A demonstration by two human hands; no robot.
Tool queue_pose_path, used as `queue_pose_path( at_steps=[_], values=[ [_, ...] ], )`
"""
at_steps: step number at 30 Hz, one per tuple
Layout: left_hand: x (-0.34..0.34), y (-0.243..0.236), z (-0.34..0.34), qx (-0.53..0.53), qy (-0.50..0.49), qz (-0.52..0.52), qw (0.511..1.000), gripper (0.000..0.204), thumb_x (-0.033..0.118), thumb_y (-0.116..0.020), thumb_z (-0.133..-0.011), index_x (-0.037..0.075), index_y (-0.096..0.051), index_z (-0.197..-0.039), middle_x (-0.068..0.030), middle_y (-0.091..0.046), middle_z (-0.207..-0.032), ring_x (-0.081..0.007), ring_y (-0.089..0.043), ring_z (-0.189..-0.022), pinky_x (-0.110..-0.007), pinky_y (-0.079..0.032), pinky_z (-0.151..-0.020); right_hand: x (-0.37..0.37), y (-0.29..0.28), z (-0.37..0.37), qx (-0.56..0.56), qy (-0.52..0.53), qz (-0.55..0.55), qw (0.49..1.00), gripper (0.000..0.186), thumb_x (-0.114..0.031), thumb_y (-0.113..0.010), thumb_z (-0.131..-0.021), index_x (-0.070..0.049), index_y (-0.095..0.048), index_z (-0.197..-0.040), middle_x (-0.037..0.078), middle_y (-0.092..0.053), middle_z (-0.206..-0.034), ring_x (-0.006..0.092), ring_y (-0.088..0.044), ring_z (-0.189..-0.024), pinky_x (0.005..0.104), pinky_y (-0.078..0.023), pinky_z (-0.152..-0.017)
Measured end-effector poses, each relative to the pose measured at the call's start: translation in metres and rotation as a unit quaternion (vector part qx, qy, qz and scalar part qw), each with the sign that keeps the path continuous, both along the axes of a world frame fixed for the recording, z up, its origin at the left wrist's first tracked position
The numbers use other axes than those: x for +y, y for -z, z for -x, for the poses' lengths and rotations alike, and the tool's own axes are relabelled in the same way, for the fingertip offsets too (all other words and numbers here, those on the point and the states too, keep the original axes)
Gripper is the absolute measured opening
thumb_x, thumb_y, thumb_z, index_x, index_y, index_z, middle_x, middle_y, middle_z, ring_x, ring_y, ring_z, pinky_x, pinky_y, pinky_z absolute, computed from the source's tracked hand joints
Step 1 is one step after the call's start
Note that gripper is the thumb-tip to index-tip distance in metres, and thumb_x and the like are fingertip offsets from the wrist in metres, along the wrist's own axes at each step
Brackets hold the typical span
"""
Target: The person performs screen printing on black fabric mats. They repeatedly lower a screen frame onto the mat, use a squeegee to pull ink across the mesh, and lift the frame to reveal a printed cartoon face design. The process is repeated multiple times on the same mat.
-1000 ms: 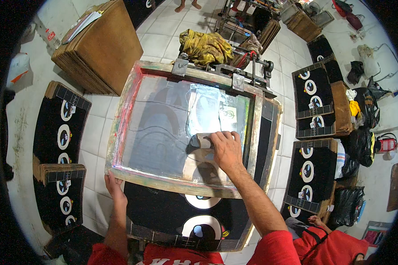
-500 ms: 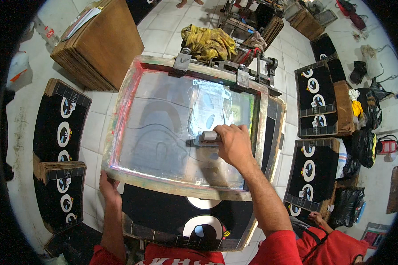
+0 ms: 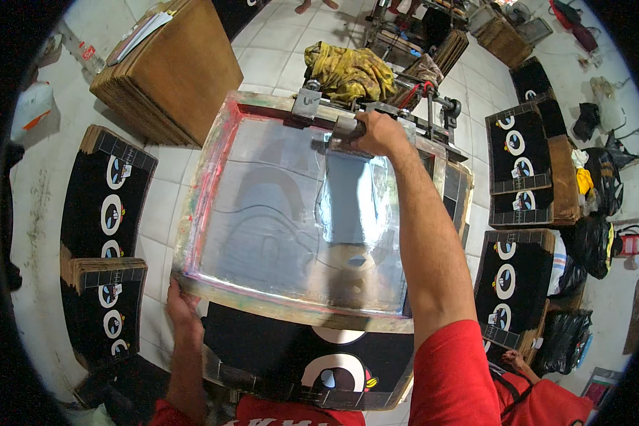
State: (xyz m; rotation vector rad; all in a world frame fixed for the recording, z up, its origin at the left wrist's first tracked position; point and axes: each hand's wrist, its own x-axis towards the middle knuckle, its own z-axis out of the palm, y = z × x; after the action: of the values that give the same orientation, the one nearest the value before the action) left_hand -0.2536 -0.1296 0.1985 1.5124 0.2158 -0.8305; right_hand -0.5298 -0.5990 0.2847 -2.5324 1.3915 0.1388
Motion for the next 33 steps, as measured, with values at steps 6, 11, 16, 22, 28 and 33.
queue_pose_path(
  at_steps=[6, 11, 16, 22, 28, 33],
  values=[
    [0.006, 0.005, -0.004, 0.004, 0.035, -0.006, 0.999, 0.041, 0.04, -0.045, -0.11, 0.007, -0.051, -0.133, -0.0086, -0.064, -0.125, -0.0199, -0.062, -0.11, -0.04, -0.046, -0.095, 0.137, 0.018, 0.037, -0.254, 0.069, 0.18, 0.948, 0.041, 0.003, -0.074, -0.077, -0.009, -0.07, -0.115, 0.012, -0.07, -0.104, 0.0356, -0.063, -0.107, 0.0444, -0.051, -0.092],
    [0.001, -0.02, -0.006, 0.003, 0.053, -0.029, 0.998, 0.044, 0.046, -0.048, -0.108, 0.006, -0.053, -0.128, -0.0084, -0.065, -0.116, -0.0186, -0.061, -0.103, -0.036, -0.044, -0.089, 0.302, -0.005, 0.066, -0.313, 0.154, 0.225, 0.91, 0.062, 0.009, -0.055, -0.066, -0.008, -0.071, -0.123, 0.014, -0.07, -0.127, 0.0369, -0.059, -0.127, 0.0467, -0.046, -0.11],
    [-0.004, -0.125, 0.001, 0.011, 0.08, 0.118, 0.99, 0.048, 0.049, -0.05, -0.106, 0.011, -0.055, -0.135, -0.004, -0.066, -0.109, -0.0147, -0.057, -0.097, -0.033, -0.04, -0.089, 0.367, -0.072, 0.068, -0.392, 0.114, 0.306, 0.86, 0.053, -0.009, -0.061, -0.068, 0.0, -0.071, -0.119, 0.017, -0.071, -0.125, 0.0401, -0.059, -0.126, 0.0504, -0.041, -0.112],
    [-0.008, -0.164, -0.036, -0.221, 0.143, 0.223, 0.938, 0.051, 0.039, -0.05, -0.108, 0.001, -0.048, -0.144, -0.0124, -0.069, -0.12, -0.0198, -0.063, -0.112, -0.036, -0.045, -0.095, 0.279, -0.201, 0.066, -0.314, 0.02, 0.466, 0.827, 0.032, 0.0, -0.062, -0.093, -0.002, -0.068, -0.124, 0.018, -0.071, -0.118, 0.0358, -0.066, -0.113, 0.0433, -0.048, -0.1],
    [0.156, 0.102, -0.043, -0.059, 0.001, -0.111, 0.992, 0.07, 0.024, -0.065, -0.1, -0.002, -0.031, -0.155, -0.0198, -0.044, -0.152, -0.0303, -0.06, -0.124, -0.04, -0.052, -0.103, 0.182, -0.309, 0.056, -0.299, 0.068, 0.476, 0.824, 0.038, -0.022, -0.077, -0.09, -0.02, -0.07, -0.127, 0.014, -0.075, -0.11, 0.0337, -0.073, -0.098, 0.0405, -0.056, -0.083],
    [0.349, 0.245, 0.049, 0.085, 0.072, -0.142, 0.984, 0.04, 0.026, -0.057, -0.102, -0.001, -0.063, -0.13, -0.0141, -0.069, -0.124, -0.0276, -0.066, -0.109, -0.046, -0.054, -0.085, 0.114, -0.361, 0.06, -0.241, 0.086, 0.469, 0.845, 0.046, -0.033, -0.078, -0.088, -0.018, -0.068, -0.131, 0.014, -0.075, -0.114, 0.0303, -0.072, -0.105, 0.0392, -0.054, -0.09]
  ],
)
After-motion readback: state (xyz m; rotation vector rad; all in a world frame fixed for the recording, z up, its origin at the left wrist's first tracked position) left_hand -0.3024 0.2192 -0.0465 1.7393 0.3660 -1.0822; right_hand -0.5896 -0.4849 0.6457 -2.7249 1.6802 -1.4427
